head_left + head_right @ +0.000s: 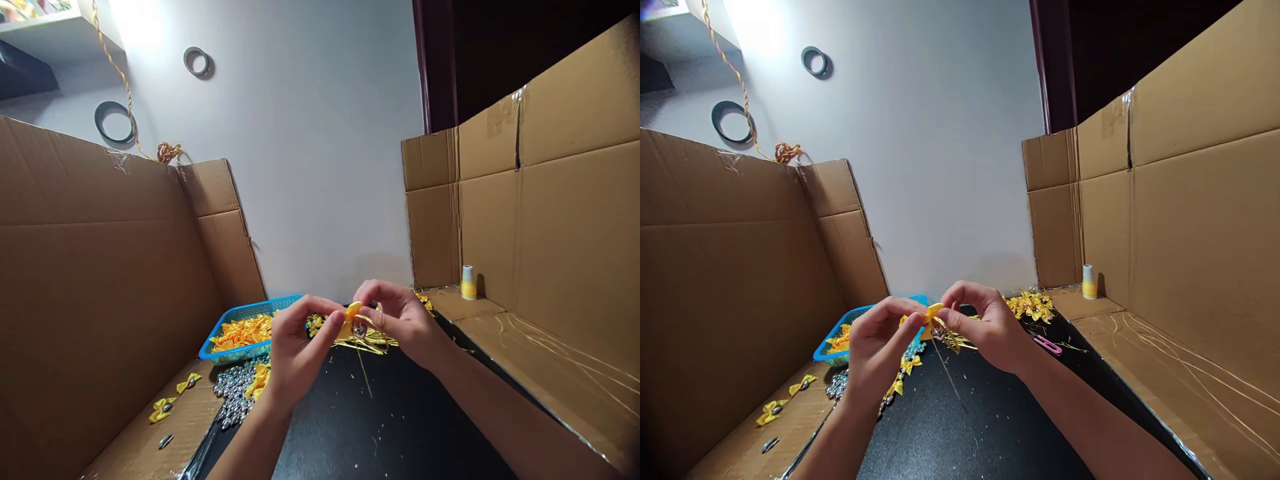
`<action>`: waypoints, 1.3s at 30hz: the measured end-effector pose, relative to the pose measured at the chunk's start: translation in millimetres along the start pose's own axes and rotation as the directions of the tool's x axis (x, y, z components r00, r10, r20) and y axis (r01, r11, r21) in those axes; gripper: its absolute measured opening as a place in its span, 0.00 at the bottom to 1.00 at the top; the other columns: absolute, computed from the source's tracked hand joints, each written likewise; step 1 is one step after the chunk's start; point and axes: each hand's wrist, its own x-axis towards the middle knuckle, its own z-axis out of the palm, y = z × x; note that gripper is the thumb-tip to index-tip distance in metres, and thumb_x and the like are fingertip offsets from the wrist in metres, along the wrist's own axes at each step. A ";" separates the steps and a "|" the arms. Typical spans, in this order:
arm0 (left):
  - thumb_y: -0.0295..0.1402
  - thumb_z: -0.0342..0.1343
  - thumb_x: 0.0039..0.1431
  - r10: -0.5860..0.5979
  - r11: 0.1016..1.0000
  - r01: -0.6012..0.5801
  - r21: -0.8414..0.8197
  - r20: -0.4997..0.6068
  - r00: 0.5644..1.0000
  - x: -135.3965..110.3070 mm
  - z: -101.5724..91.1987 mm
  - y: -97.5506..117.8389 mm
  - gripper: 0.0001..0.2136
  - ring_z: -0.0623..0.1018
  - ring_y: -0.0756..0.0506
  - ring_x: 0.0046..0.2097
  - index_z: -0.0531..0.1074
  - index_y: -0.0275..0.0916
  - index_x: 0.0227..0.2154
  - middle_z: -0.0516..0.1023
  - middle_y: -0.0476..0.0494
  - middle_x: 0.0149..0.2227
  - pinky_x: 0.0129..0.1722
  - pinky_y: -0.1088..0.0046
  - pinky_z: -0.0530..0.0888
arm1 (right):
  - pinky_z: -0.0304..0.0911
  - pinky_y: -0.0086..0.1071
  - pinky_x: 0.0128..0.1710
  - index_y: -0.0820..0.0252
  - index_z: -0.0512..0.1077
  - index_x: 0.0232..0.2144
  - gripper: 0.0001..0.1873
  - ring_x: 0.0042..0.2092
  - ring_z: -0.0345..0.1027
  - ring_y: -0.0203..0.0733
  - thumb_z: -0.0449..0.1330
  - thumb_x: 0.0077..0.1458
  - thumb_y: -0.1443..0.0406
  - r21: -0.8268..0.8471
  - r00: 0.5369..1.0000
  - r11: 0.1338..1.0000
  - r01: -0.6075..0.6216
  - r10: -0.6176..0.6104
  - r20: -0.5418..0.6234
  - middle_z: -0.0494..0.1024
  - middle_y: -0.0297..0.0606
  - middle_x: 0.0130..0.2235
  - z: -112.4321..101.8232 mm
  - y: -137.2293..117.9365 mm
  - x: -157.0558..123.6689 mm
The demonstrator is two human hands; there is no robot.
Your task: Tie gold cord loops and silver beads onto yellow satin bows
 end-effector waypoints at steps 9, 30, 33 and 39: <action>0.31 0.57 0.58 -0.053 0.996 0.052 -0.069 -0.012 0.999 -0.8 1.8 3.6 0.06 0.76 0.51 0.31 0.72 0.39 0.27 0.78 0.47 0.29 0.31 0.75 0.72 | 0.56 0.31 0.35 0.56 0.71 0.27 0.09 0.33 0.60 0.34 0.63 0.53 0.59 0.129 1.000 0.992 -0.006 0.004 0.016 0.69 0.30 0.29 0.0 3.3 0.7; 0.35 0.59 0.56 -0.133 0.979 0.129 0.158 0.016 0.991 8.7 -3.3 -8.6 0.07 0.75 0.50 0.26 0.79 0.39 0.29 0.79 0.47 0.24 0.26 0.74 0.71 | 0.59 0.32 0.35 0.59 0.69 0.26 0.15 0.31 0.62 0.36 0.55 0.57 0.55 -0.019 0.987 0.993 -0.117 0.114 -0.110 0.69 0.33 0.26 0.4 13.0 6.6; 0.35 0.58 0.56 -0.074 0.954 0.088 0.288 -0.059 0.995 10.3 -2.4 -13.6 0.07 0.73 0.51 0.25 0.78 0.39 0.29 0.78 0.48 0.23 0.25 0.75 0.70 | 0.57 0.33 0.33 0.58 0.65 0.23 0.16 0.29 0.60 0.36 0.53 0.57 0.55 -0.227 0.962 0.974 -0.021 -0.042 -0.269 0.67 0.32 0.25 1.7 13.6 2.9; 0.34 0.57 0.58 0.062 0.860 -0.027 0.510 -0.052 0.997 9.1 1.7 -18.7 0.06 0.73 0.52 0.26 0.77 0.39 0.30 0.78 0.51 0.24 0.28 0.76 0.69 | 0.52 0.36 0.37 0.57 0.69 0.26 0.07 0.28 0.62 0.37 0.62 0.50 0.61 -0.761 0.939 0.640 0.106 -0.316 -0.136 0.69 0.30 0.23 17.6 8.3 -5.3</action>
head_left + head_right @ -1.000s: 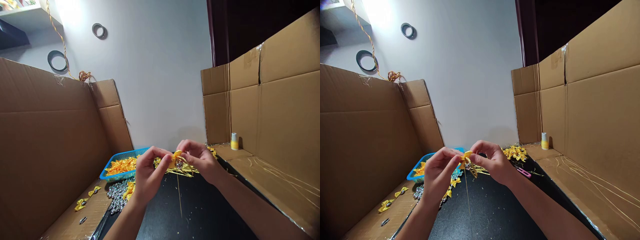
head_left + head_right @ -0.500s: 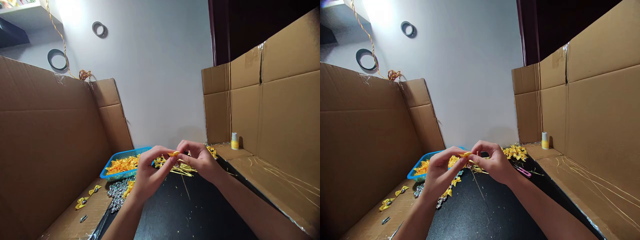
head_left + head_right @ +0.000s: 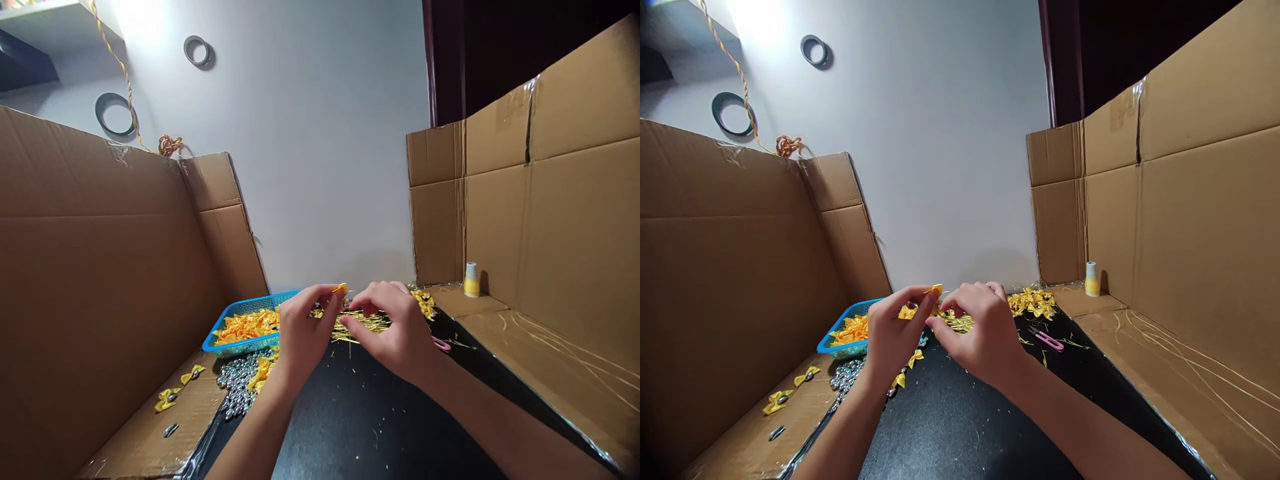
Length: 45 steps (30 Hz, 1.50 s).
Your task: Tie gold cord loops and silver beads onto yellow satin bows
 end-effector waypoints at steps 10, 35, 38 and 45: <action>0.35 0.54 0.60 -0.015 0.996 0.022 -0.082 0.083 0.996 3.0 5.0 -5.0 0.08 0.74 0.51 0.27 0.75 0.37 0.30 0.78 0.49 0.25 0.27 0.78 0.69 | 0.57 0.33 0.32 0.58 0.72 0.34 0.05 0.30 0.64 0.38 0.61 0.53 0.64 0.058 0.969 0.971 -0.231 0.225 0.101 0.73 0.33 0.28 8.8 14.5 5.4; 0.36 0.60 0.54 -0.047 0.927 0.171 -0.335 0.348 0.936 6.0 3.4 -9.1 0.08 0.72 0.49 0.30 0.75 0.36 0.33 0.75 0.45 0.28 0.31 0.75 0.71 | 0.62 0.32 0.35 0.61 0.73 0.28 0.10 0.32 0.67 0.38 0.57 0.55 0.61 0.328 0.894 0.852 -0.407 0.299 0.334 0.76 0.36 0.29 -5.8 16.7 12.6; 0.36 0.59 0.55 -0.072 0.910 0.210 -0.357 0.363 0.929 5.6 3.9 -8.8 0.08 0.72 0.50 0.30 0.75 0.36 0.33 0.75 0.45 0.28 0.30 0.75 0.71 | 0.62 0.31 0.34 0.61 0.73 0.29 0.10 0.32 0.67 0.38 0.56 0.56 0.61 0.328 0.893 0.852 -0.407 0.295 0.341 0.75 0.36 0.29 -7.0 16.1 12.7; 0.38 0.59 0.55 -0.118 0.887 0.268 -0.375 0.379 0.918 4.8 5.0 -10.0 0.09 0.73 0.50 0.29 0.75 0.36 0.31 0.75 0.46 0.26 0.29 0.75 0.71 | 0.56 0.28 0.28 0.61 0.71 0.28 0.10 0.27 0.60 0.34 0.55 0.57 0.61 0.312 0.881 0.856 -0.411 0.285 0.377 0.69 0.31 0.25 -9.5 15.3 12.7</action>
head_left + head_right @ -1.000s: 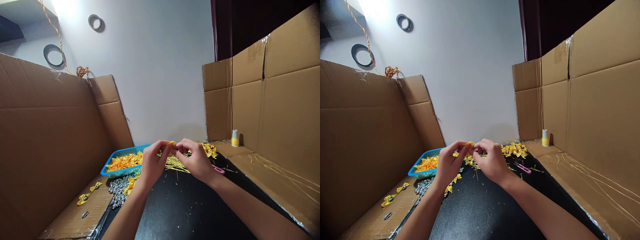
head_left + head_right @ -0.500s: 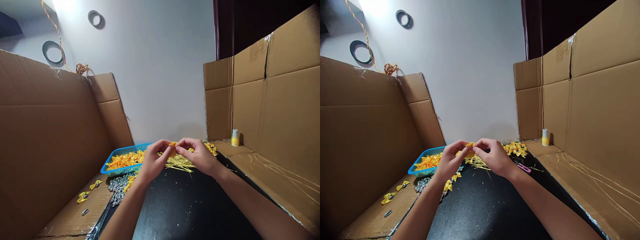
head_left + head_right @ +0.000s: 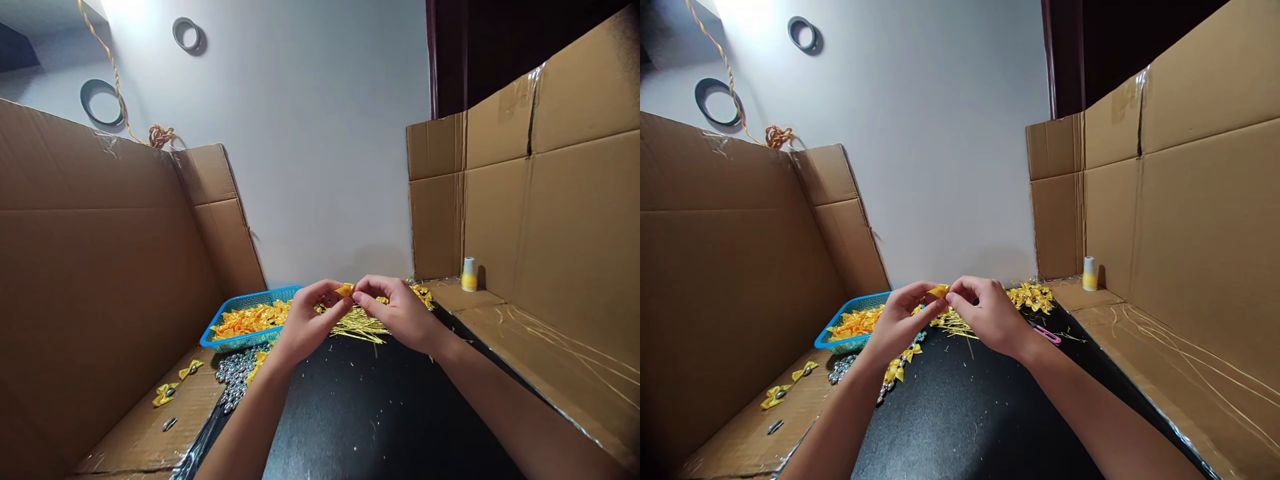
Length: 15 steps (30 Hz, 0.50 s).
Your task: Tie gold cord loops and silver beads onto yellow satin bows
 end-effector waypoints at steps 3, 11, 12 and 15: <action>0.38 0.58 0.56 -0.038 0.994 0.042 -0.099 0.047 0.998 0.0 -1.0 -1.0 0.09 0.75 0.50 0.31 0.76 0.37 0.33 0.78 0.45 0.29 0.32 0.75 0.72 | 0.53 0.27 0.26 0.61 0.69 0.27 0.10 0.26 0.57 0.32 0.54 0.57 0.61 0.029 1.000 0.999 -0.018 0.017 0.022 0.66 0.29 0.24 -1.3 -0.8 -0.8; 0.38 0.56 0.57 -0.202 0.933 0.230 -0.277 0.126 0.971 1.7 -2.8 1.6 0.10 0.73 0.50 0.31 0.76 0.36 0.33 0.77 0.46 0.28 0.31 0.77 0.69 | 0.52 0.29 0.27 0.60 0.66 0.24 0.12 0.25 0.55 0.33 0.53 0.57 0.60 0.108 0.995 0.992 -0.068 0.059 0.085 0.64 0.29 0.22 -3.6 0.9 1.7; 0.38 0.56 0.57 -0.226 0.919 0.254 -0.300 0.126 0.966 2.2 -2.5 1.3 0.10 0.73 0.51 0.30 0.76 0.36 0.32 0.76 0.47 0.28 0.31 0.77 0.69 | 0.53 0.29 0.28 0.60 0.66 0.24 0.13 0.25 0.56 0.33 0.53 0.56 0.60 0.125 0.994 0.990 -0.068 0.056 0.097 0.64 0.29 0.22 -3.8 2.4 2.9; 0.37 0.57 0.55 -0.277 0.883 0.303 -0.360 0.122 0.953 4.4 -1.7 -0.2 0.09 0.71 0.52 0.30 0.76 0.35 0.30 0.75 0.47 0.27 0.31 0.78 0.68 | 0.54 0.30 0.30 0.60 0.64 0.21 0.15 0.25 0.57 0.33 0.53 0.56 0.60 0.195 0.990 0.979 -0.065 0.039 0.133 0.65 0.30 0.21 -5.3 6.9 6.7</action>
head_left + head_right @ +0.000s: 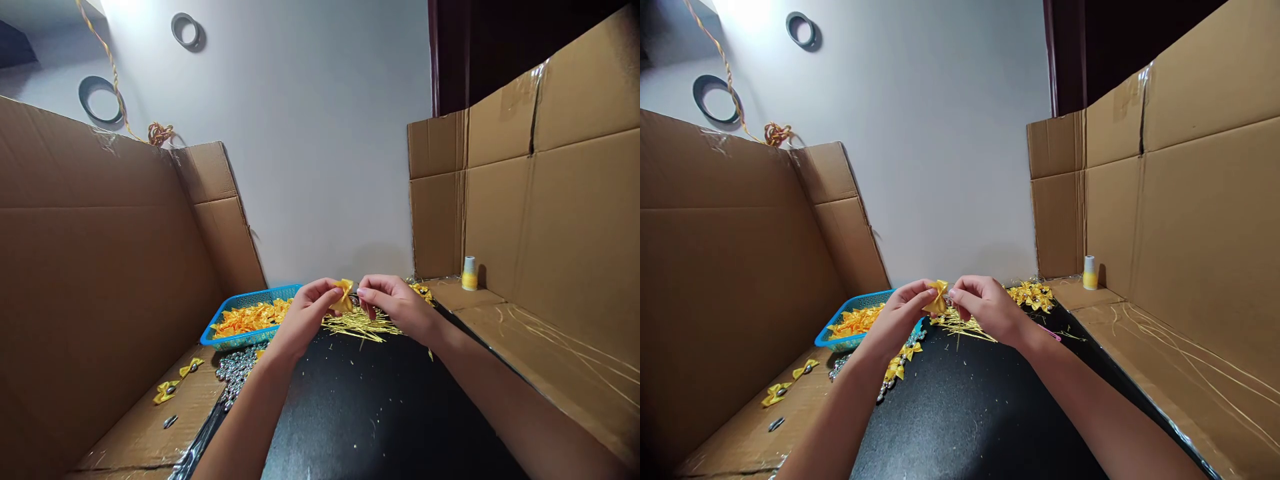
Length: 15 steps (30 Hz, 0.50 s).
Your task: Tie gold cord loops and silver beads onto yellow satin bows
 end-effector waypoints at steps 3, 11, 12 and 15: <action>0.38 0.58 0.54 -0.023 0.999 0.023 -0.031 -0.007 1.000 1.9 -0.1 -0.6 0.09 0.71 0.51 0.31 0.75 0.36 0.29 0.75 0.47 0.28 0.30 0.79 0.69 | 0.55 0.31 0.32 0.60 0.64 0.20 0.15 0.25 0.58 0.33 0.54 0.55 0.60 0.086 0.999 0.996 -0.005 0.002 0.035 0.65 0.30 0.21 -2.9 1.4 2.1; 0.38 0.56 0.57 0.204 0.969 -0.186 0.161 -0.102 0.974 -1.4 4.8 -2.9 0.10 0.69 0.53 0.28 0.72 0.35 0.29 0.72 0.50 0.25 0.28 0.79 0.66 | 0.56 0.31 0.33 0.61 0.65 0.21 0.13 0.27 0.60 0.33 0.56 0.52 0.59 0.243 0.997 0.968 -0.060 0.045 0.067 0.68 0.32 0.23 -10.2 -4.4 1.9; 0.38 0.56 0.58 0.245 0.954 -0.218 0.204 -0.116 0.963 -2.5 5.7 -3.4 0.10 0.69 0.53 0.28 0.72 0.35 0.29 0.72 0.49 0.25 0.28 0.79 0.65 | 0.56 0.31 0.33 0.61 0.65 0.21 0.13 0.27 0.60 0.33 0.56 0.52 0.59 0.250 0.997 0.967 -0.056 0.041 0.066 0.68 0.32 0.24 -11.4 -4.4 1.9; 0.37 0.55 0.59 0.316 0.915 -0.266 0.304 -0.129 0.940 -5.7 7.7 -3.9 0.09 0.68 0.52 0.28 0.72 0.35 0.30 0.71 0.49 0.25 0.27 0.78 0.65 | 0.57 0.31 0.33 0.61 0.67 0.22 0.13 0.28 0.61 0.34 0.56 0.53 0.59 0.256 0.998 0.966 -0.046 0.033 0.058 0.68 0.33 0.25 -14.0 -4.2 1.5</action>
